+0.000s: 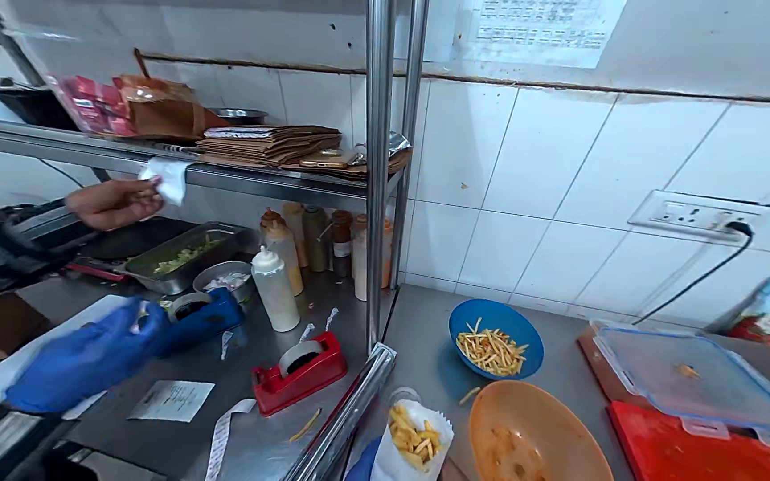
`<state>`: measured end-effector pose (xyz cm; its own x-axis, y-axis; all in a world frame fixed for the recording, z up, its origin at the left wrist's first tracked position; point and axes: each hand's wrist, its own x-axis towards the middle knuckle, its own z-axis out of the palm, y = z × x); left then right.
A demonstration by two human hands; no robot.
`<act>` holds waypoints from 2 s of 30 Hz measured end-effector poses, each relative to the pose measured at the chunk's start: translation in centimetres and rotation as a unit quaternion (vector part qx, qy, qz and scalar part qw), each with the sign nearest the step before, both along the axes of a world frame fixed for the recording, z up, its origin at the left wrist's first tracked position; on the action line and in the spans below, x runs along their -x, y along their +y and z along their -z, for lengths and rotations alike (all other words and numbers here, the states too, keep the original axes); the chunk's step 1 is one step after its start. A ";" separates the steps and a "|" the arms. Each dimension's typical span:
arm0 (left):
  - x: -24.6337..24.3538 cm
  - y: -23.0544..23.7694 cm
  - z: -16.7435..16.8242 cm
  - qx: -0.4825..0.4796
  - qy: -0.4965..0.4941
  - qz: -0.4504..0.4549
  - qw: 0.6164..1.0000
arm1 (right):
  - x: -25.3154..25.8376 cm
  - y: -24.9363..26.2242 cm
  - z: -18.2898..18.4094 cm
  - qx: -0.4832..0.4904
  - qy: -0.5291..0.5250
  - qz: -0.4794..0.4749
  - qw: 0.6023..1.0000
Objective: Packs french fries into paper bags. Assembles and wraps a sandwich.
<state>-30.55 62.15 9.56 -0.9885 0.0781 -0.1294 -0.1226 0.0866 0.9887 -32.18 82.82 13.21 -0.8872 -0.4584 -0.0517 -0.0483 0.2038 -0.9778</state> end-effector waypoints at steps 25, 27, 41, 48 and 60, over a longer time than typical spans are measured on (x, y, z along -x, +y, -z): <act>0.1 -3.6 -0.9 -0.055 0.111 0.125 0.984 | -4.0 -1.9 -0.4 -0.041 0.066 0.089 0.993; -0.9 -3.4 -1.9 -0.034 0.105 0.085 0.990 | -5.1 -1.7 -0.4 -0.017 0.026 0.112 0.993; -0.3 -2.2 -9.0 0.372 -0.085 0.089 0.920 | 0.4 -2.9 -3.4 -0.238 -0.028 0.149 0.959; 2.6 -1.8 -13.2 0.421 -0.112 0.141 0.889 | -0.3 -1.6 -6.3 -0.219 -0.104 0.159 0.957; 2.7 -2.5 -14.3 0.434 -0.107 0.166 0.879 | -1.2 -1.6 -7.4 -0.224 -0.072 0.168 0.957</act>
<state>-33.28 59.68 23.89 -0.8761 0.1371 -0.4623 -0.1232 0.8632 0.4896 -30.95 81.26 20.61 -0.9497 -0.0514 -0.3090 0.2224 0.5843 -0.7805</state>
